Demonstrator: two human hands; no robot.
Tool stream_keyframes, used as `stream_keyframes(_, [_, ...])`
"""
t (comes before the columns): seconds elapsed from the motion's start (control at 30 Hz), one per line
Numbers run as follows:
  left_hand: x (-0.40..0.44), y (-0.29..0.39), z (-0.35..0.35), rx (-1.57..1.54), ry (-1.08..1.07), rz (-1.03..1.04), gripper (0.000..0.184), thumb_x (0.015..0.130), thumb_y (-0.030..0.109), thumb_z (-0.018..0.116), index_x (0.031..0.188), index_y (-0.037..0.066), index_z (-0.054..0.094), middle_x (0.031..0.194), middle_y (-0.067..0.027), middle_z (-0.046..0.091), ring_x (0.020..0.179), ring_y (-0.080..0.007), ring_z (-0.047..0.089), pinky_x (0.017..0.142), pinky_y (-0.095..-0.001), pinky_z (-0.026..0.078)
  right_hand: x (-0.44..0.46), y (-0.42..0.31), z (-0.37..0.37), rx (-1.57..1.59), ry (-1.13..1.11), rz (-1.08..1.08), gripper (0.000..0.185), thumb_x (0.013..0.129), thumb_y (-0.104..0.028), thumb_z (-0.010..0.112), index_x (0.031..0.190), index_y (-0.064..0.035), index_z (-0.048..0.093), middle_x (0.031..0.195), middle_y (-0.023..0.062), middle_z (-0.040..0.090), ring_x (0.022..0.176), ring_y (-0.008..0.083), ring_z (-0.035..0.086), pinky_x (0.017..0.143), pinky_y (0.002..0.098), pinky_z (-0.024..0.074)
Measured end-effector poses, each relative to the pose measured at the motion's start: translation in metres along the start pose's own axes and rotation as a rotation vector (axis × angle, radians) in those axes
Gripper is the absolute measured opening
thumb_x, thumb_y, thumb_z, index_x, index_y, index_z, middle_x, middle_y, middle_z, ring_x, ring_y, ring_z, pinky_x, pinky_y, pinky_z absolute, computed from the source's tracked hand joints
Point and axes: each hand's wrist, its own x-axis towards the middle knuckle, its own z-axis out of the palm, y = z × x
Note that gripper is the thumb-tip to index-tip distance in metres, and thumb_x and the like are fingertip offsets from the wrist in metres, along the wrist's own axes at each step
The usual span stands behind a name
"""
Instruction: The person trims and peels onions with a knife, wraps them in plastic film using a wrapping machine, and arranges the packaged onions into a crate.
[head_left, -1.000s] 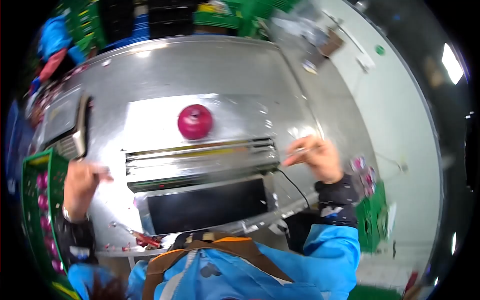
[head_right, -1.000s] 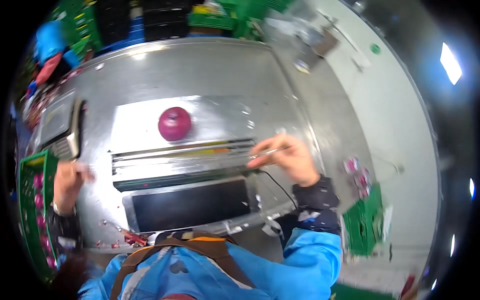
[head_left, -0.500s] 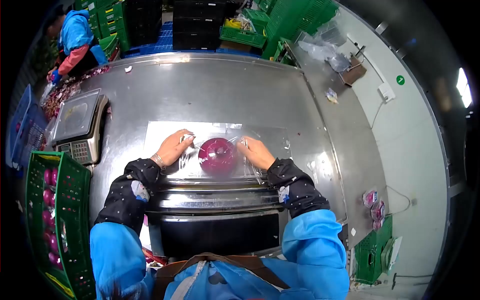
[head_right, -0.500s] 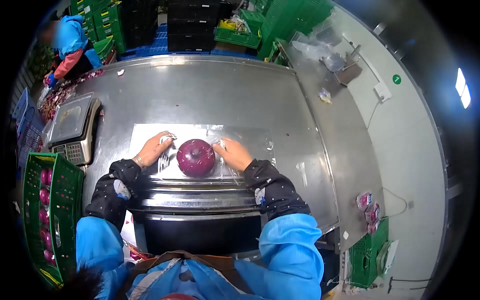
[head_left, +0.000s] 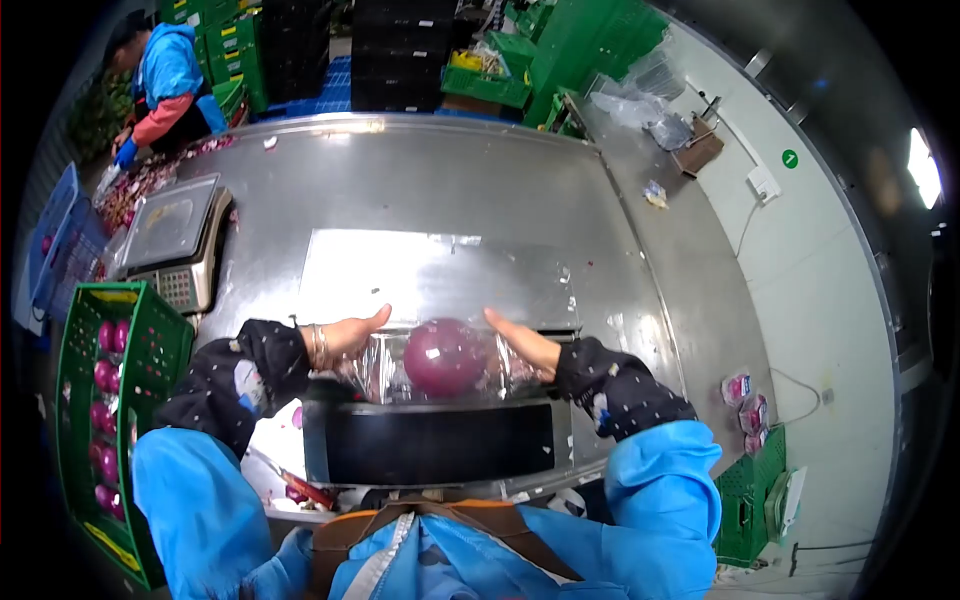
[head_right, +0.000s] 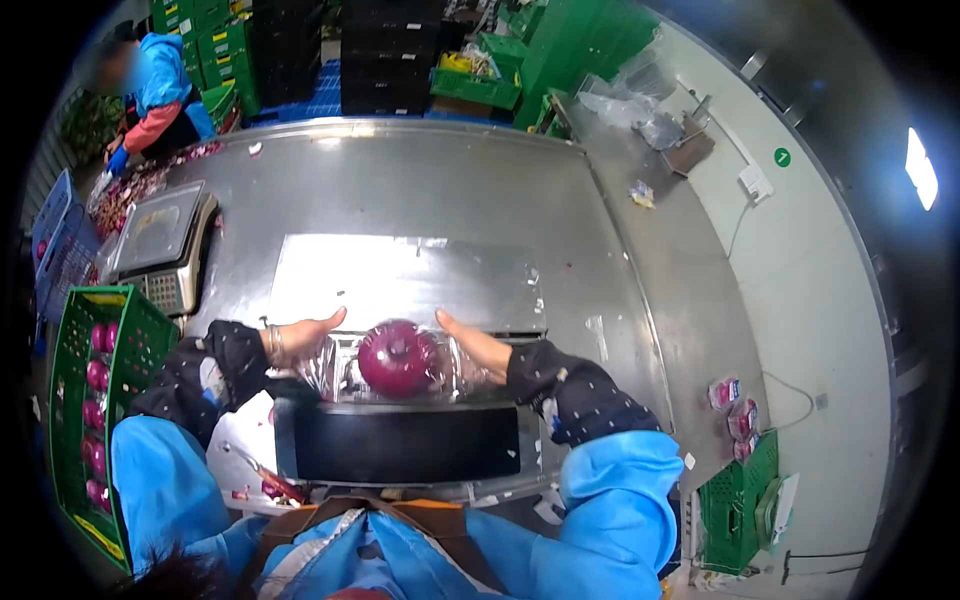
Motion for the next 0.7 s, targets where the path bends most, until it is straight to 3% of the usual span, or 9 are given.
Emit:
stream_keyframes(0.13, [-0.037, -0.062, 0.061, 0.207, 0.141, -0.061, 0.086, 0.085, 0.073, 0.022, 0.099, -0.004, 0.059, 0.069, -0.0175, 0.064, 0.055, -0.0209, 0.061, 0.048, -0.0297, 0.046, -0.017, 0.103, 0.029, -0.009, -0.101, 0.05, 0.079, 0.09, -0.065, 0.027, 0.136, 0.0, 0.029, 0.114, 0.0111, 0.058, 0.073, 0.0117, 0.059, 0.062, 0.0228, 0.0488])
stream_keyframes(0.2, [-0.026, -0.101, 0.065, 0.556, 0.236, -0.201, 0.087, 0.086, 0.072, 0.025, 0.108, -0.006, 0.057, 0.066, -0.0137, 0.061, 0.057, -0.0221, 0.06, 0.062, -0.0348, 0.049, -0.009, 0.146, 0.037, -0.255, 0.129, 0.154, 0.085, 0.086, -0.072, 0.027, 0.09, 0.0047, 0.064, 0.068, 0.0111, 0.062, 0.061, 0.0188, 0.056, 0.058, 0.0333, 0.0449])
stream_keyframes(0.27, [-0.005, -0.128, 0.061, 0.543, 0.284, -0.025, 0.092, 0.079, 0.08, 0.027, 0.057, -0.004, 0.06, 0.051, -0.0145, 0.052, 0.055, -0.0251, 0.057, 0.059, -0.0377, 0.046, 0.005, 0.17, 0.04, -0.422, 0.293, 0.088, 0.087, 0.086, -0.071, 0.027, 0.068, 0.006, 0.063, 0.056, 0.0134, 0.057, 0.059, 0.0239, 0.058, 0.062, 0.0363, 0.0452])
stream_keyframes(0.33, [-0.012, -0.132, 0.062, 0.554, 0.363, -0.102, 0.09, 0.074, 0.082, 0.034, 0.058, -0.004, 0.058, 0.05, -0.0129, 0.051, 0.052, -0.0244, 0.055, 0.056, -0.0378, 0.045, -0.004, 0.168, 0.042, -0.455, 0.297, -0.083, 0.081, 0.09, -0.063, 0.031, 0.058, 0.0044, 0.061, 0.052, 0.0105, 0.057, 0.06, 0.0214, 0.061, 0.062, 0.0326, 0.0469])
stream_keyframes(0.4, [-0.027, -0.152, 0.064, 0.544, 0.421, 0.118, 0.081, 0.071, 0.078, 0.048, 0.055, -0.001, 0.054, 0.05, -0.0103, 0.051, 0.049, -0.0201, 0.052, 0.053, -0.0363, 0.043, -0.023, 0.159, 0.049, -0.391, 0.187, -0.021, 0.071, 0.092, -0.056, 0.038, 0.06, 0.0018, 0.062, 0.052, 0.0086, 0.058, 0.061, 0.0179, 0.062, 0.059, 0.0291, 0.0464])
stream_keyframes(0.47, [-0.047, -0.162, 0.06, 0.571, 0.396, 0.202, 0.05, 0.071, 0.047, 0.075, 0.06, 0.003, 0.054, 0.055, -0.0052, 0.053, 0.055, -0.0114, 0.051, 0.052, -0.0281, 0.043, -0.036, 0.171, 0.051, -0.283, 0.262, -0.103, 0.05, 0.093, -0.042, 0.05, 0.069, 0.0015, 0.062, 0.057, 0.0038, 0.057, 0.057, 0.01, 0.054, 0.056, 0.0253, 0.0418])
stream_keyframes(0.57, [-0.042, -0.198, 0.065, 0.146, 0.509, 0.673, 0.024, 0.083, 0.013, 0.069, 0.067, 0.006, 0.052, 0.074, 0.0018, 0.058, 0.069, -0.0048, 0.049, 0.06, -0.0202, 0.04, -0.036, 0.205, 0.048, -0.166, 0.443, -0.487, 0.028, 0.09, -0.022, 0.058, 0.08, 0.0032, 0.062, 0.072, 0.0013, 0.057, 0.064, 0.0089, 0.05, 0.062, 0.0238, 0.041])
stream_keyframes(0.67, [-0.026, -0.209, 0.082, -0.36, 0.669, 0.71, 0.025, 0.091, 0.017, 0.059, 0.071, 0.009, 0.045, 0.064, 0.006, 0.044, 0.059, -0.0008, 0.039, 0.052, -0.0186, 0.035, -0.035, 0.213, 0.073, 0.328, 0.599, -0.353, 0.026, 0.095, -0.024, 0.051, 0.081, -0.0025, 0.055, 0.07, 0.002, 0.052, 0.059, 0.0092, 0.048, 0.058, 0.0238, 0.0408])
stream_keyframes(0.7, [-0.023, -0.206, 0.096, -0.506, 0.735, 0.685, 0.026, 0.094, 0.018, 0.054, 0.072, 0.01, 0.042, 0.062, 0.0068, 0.039, 0.052, -0.0002, 0.032, 0.044, -0.0188, 0.028, -0.034, 0.214, 0.08, 0.424, 0.608, -0.331, 0.031, 0.095, -0.029, 0.051, 0.075, -0.0058, 0.052, 0.065, 0.0005, 0.05, 0.051, 0.0058, 0.044, 0.045, 0.0209, 0.0341])
